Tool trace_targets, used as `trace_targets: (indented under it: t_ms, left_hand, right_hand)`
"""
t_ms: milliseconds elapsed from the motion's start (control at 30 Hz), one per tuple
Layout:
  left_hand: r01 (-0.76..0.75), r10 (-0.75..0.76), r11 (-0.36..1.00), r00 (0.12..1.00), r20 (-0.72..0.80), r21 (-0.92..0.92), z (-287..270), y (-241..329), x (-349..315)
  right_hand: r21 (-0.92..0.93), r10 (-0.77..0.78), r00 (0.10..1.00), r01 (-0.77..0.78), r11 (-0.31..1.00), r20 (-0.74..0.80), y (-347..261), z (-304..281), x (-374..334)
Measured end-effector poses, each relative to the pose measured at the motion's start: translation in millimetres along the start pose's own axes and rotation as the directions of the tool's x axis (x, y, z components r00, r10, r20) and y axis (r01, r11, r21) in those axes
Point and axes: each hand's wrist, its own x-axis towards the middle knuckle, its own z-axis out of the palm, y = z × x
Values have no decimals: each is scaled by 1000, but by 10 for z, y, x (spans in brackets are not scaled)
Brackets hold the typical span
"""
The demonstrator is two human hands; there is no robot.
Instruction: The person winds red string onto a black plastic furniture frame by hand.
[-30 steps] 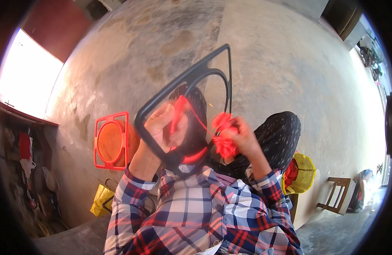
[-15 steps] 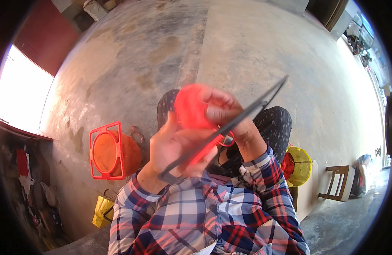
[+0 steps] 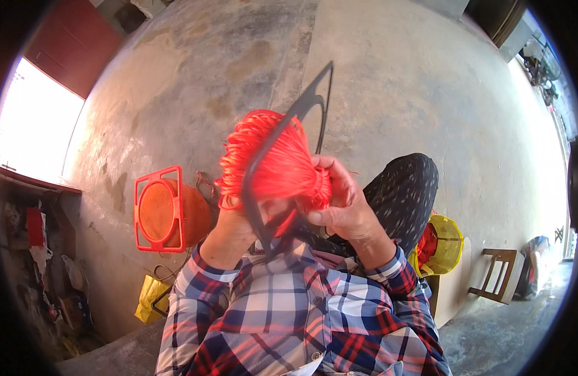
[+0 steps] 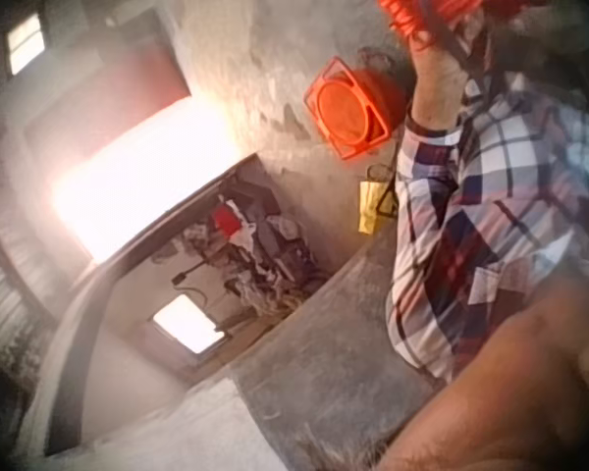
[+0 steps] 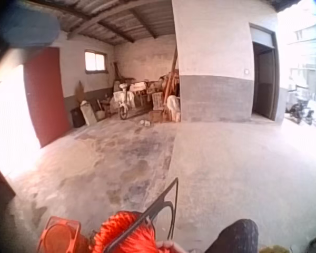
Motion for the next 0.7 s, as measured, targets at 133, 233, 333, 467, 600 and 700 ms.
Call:
trace_targets:
  t_ms: [133,233,333,467,600,700]
  left_hand:
    - [-51,45,944,999,26,326,91,-23,79]
    - [2,14,989,994,-108,150,-27,24,112]
    - [14,-35,976,995,97,216,-123,202,109]
    - [-22,16,980,999,27,200,-220,231,83]
    - [-28,22,979,999,32,200,-241,226,89]
    - [29,-39,985,998,59,172,-315,250,76]
  right_hand:
    - [-28,-220,966,218,976,-138,-3,-246,6]
    - [77,-382,916,393,916,-125,-382,-440,26]
    - [230,-419,903,429,874,-94,-548,-1083,-300]
    - [255,-545,833,508,823,97,-565,-1368,-214]
    - [377,-365,866,483,791,-343,-138,-1661,-294]
    - [-113,-241,948,222,969,-206,362,-2068,-284]
